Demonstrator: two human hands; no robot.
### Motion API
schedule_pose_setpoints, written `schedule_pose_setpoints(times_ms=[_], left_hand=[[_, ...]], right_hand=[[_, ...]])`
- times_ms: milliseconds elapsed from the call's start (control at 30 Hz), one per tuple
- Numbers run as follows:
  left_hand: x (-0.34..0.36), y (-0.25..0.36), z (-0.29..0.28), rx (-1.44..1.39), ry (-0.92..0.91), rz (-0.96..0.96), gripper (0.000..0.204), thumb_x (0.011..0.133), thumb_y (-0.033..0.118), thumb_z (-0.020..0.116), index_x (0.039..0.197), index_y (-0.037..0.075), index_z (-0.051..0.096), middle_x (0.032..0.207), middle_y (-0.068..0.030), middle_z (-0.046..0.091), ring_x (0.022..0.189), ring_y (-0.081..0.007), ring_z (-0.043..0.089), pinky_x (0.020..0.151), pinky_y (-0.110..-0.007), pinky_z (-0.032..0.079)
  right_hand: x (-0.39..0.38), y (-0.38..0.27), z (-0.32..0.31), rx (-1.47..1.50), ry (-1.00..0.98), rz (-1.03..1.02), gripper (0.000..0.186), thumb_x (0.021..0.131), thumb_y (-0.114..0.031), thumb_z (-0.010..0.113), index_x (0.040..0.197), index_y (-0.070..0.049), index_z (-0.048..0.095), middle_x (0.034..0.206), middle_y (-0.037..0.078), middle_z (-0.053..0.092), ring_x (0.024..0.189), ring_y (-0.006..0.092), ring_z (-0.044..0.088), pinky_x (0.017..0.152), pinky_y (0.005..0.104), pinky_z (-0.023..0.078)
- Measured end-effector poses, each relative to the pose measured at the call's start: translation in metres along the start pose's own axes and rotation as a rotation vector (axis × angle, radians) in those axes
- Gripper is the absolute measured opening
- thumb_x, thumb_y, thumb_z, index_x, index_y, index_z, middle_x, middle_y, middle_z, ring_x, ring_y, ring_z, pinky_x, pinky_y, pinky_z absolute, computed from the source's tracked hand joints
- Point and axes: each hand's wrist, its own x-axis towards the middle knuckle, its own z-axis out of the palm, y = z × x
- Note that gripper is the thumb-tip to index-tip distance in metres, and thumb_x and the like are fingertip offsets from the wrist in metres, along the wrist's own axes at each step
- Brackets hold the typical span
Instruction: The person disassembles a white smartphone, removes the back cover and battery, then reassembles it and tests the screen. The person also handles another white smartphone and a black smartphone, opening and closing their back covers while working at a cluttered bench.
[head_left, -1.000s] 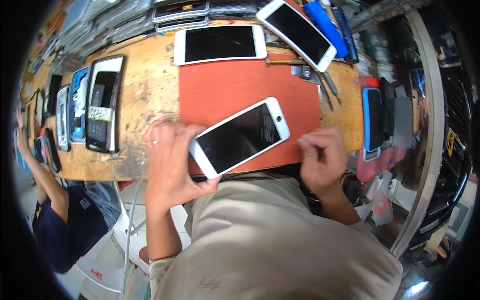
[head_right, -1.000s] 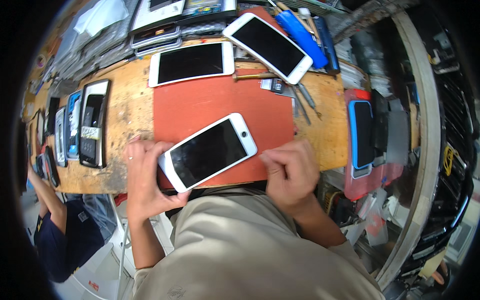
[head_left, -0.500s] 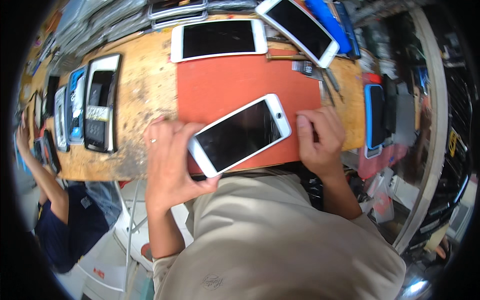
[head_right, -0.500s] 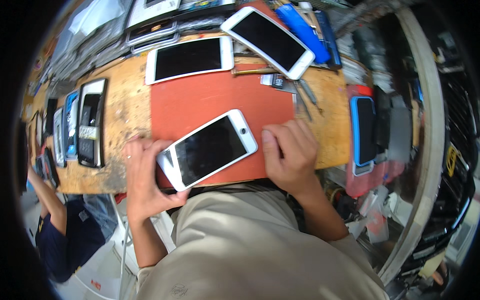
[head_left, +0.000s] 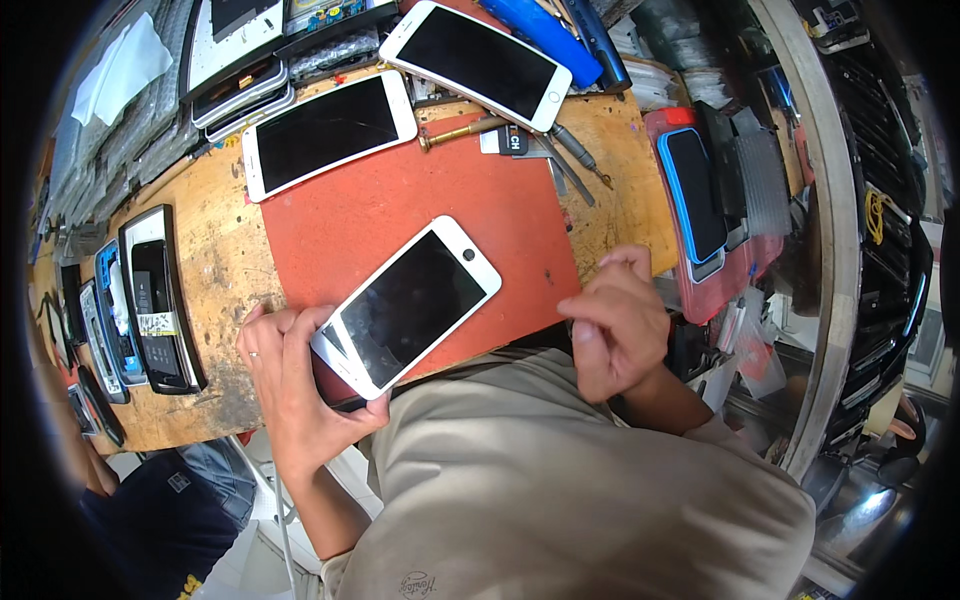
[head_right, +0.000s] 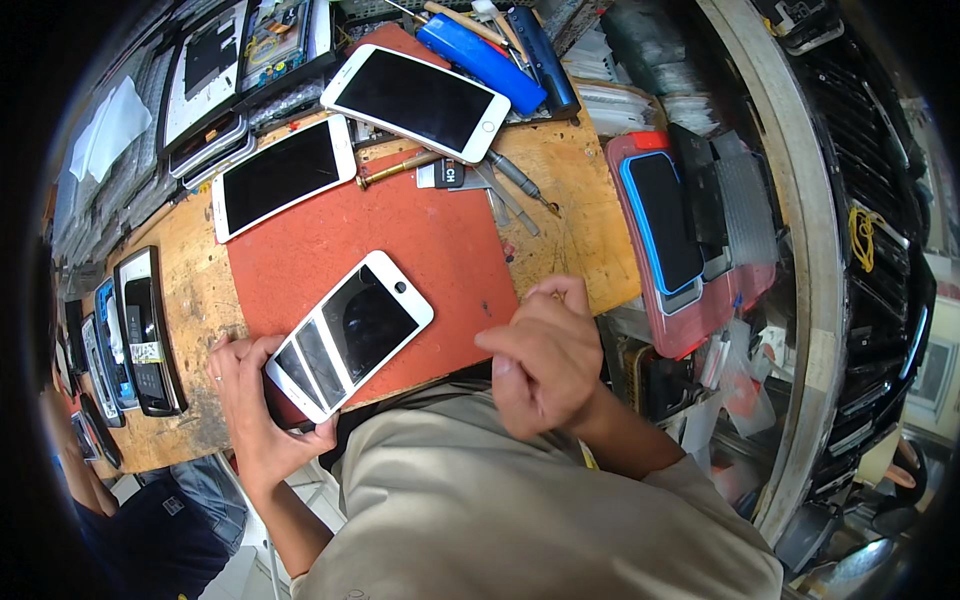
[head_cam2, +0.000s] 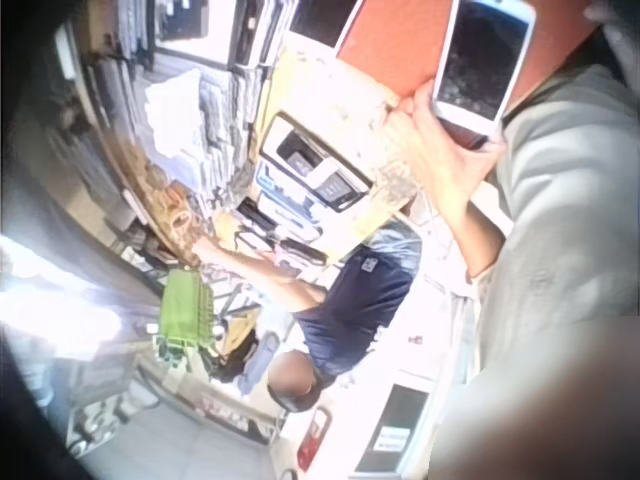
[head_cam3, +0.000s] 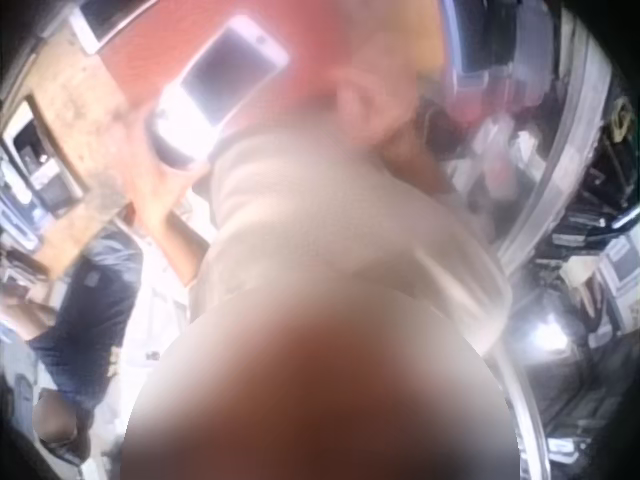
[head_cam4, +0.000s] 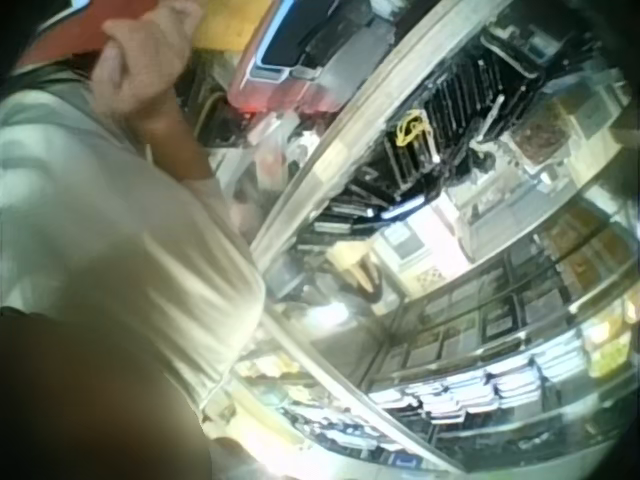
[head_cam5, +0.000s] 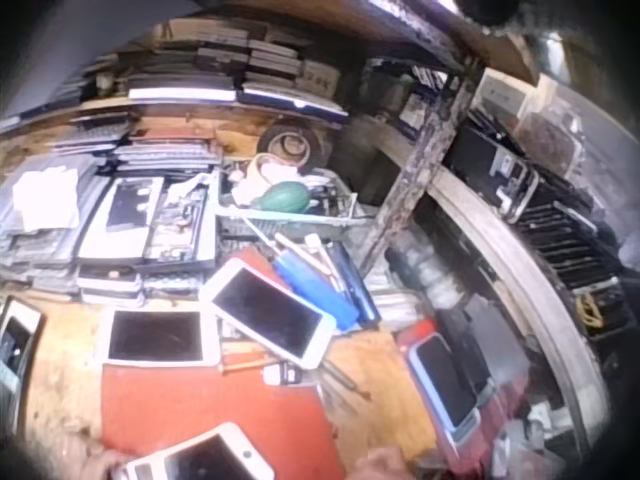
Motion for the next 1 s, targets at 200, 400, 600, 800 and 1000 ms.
schedule_pose_setpoints(times_ms=[200, 400, 600, 800, 1000], left_hand=[[-0.001, -0.001, -0.002, 0.016, 0.017, 0.014, 0.084, 0.054, 0.035, 0.089, 0.129, 0.008, 0.062, 0.109, -0.0157, 0.05, 0.11, -0.0393, 0.05, 0.118, -0.061, 0.032], [-0.004, -0.003, -0.001, 0.014, 0.025, 0.028, 0.084, 0.054, 0.036, 0.09, 0.129, 0.009, 0.063, 0.109, -0.0144, 0.048, 0.11, -0.038, 0.05, 0.116, -0.061, 0.033], [-0.005, -0.003, -0.002, -0.002, 0.035, 0.032, 0.085, 0.054, 0.038, 0.09, 0.129, 0.009, 0.064, 0.108, -0.0145, 0.049, 0.109, -0.0383, 0.051, 0.115, -0.061, 0.033], [-0.003, -0.004, -0.003, -0.046, 0.033, 0.038, 0.081, 0.057, 0.036, 0.09, 0.129, 0.008, 0.064, 0.111, -0.0133, 0.053, 0.111, -0.036, 0.053, 0.113, -0.061, 0.035], [-0.005, -0.004, 0.0, -0.045, 0.045, 0.043, 0.081, 0.056, 0.036, 0.09, 0.129, 0.01, 0.065, 0.108, -0.0121, 0.051, 0.109, -0.0348, 0.053, 0.114, -0.061, 0.036]], right_hand=[[0.016, 0.028, 0.019, -0.104, 0.106, -0.082, 0.023, 0.075, 0.008, 0.063, 0.094, -0.001, 0.072, 0.069, 0.005, 0.061, 0.061, 0.0236, 0.058, 0.072, 0.0397, 0.045], [0.02, 0.033, 0.032, -0.113, 0.009, 0.018, 0.021, 0.078, 0.007, 0.068, 0.097, -0.001, 0.072, 0.072, 0.007, 0.063, 0.066, 0.0265, 0.059, 0.07, 0.0393, 0.044], [0.02, 0.034, 0.033, -0.173, -0.069, 0.006, 0.024, 0.077, 0.007, 0.069, 0.099, -0.002, 0.072, 0.075, 0.008, 0.063, 0.069, 0.028, 0.059, 0.07, 0.0409, 0.043], [0.025, 0.028, 0.035, -0.188, -0.09, 0.01, 0.022, 0.077, 0.009, 0.07, 0.097, -0.002, 0.073, 0.071, 0.006, 0.059, 0.065, 0.0274, 0.054, 0.069, 0.0401, 0.041], [0.023, 0.03, 0.033, -0.188, -0.111, 0.02, 0.022, 0.078, 0.009, 0.07, 0.097, -0.002, 0.073, 0.068, 0.005, 0.054, 0.063, 0.0261, 0.051, 0.068, 0.0396, 0.04]])
